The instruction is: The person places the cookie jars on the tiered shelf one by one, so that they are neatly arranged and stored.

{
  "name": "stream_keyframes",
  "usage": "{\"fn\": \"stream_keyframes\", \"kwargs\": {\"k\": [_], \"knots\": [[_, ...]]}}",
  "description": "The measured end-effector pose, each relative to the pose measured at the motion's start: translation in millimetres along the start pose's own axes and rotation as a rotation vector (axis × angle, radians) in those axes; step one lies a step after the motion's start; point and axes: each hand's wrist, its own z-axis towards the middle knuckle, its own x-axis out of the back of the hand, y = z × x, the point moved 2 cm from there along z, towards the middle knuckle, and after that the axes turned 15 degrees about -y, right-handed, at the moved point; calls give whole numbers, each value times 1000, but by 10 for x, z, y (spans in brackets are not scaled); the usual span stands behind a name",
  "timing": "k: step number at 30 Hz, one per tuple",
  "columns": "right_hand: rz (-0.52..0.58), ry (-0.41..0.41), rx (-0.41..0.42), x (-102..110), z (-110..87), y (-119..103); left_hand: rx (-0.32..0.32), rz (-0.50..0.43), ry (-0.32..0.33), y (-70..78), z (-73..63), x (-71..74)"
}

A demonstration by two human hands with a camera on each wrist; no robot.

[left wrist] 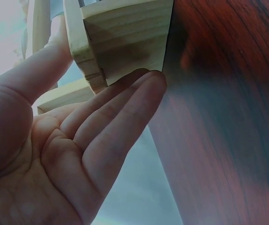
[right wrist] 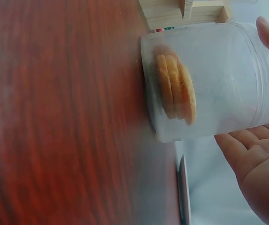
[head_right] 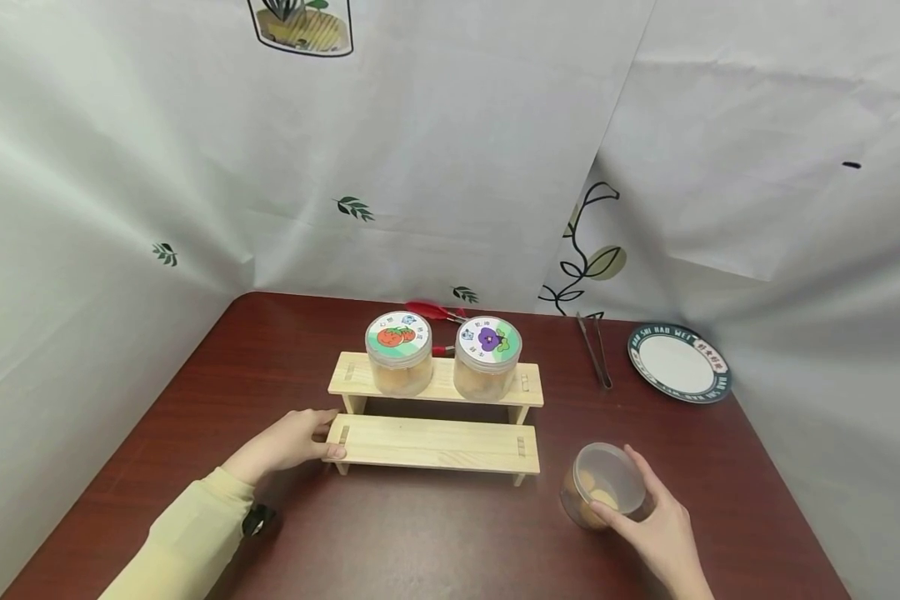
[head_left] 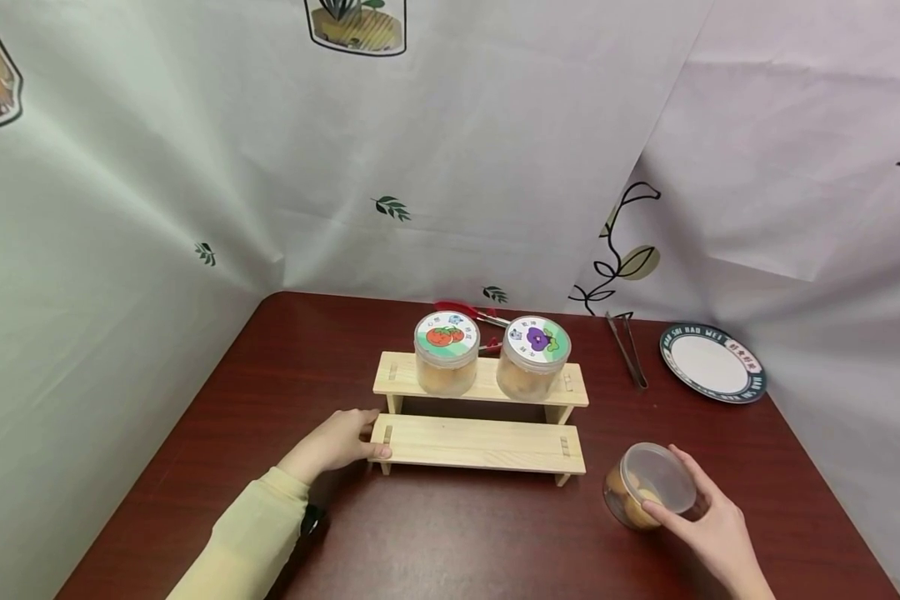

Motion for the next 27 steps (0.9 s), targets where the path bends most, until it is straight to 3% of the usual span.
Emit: {"fn": "stream_keyframes", "kwargs": {"k": [7, 19, 27], "knots": [[20, 31, 60, 18, 26, -49, -6, -15, 2, 6, -5, -1], [54, 18, 119, 83, 14, -144, -12, -14, 7, 11, -17, 4], [55, 36, 147, 156, 16, -312, -10, -33, 2, 16, -22, 1]]}}
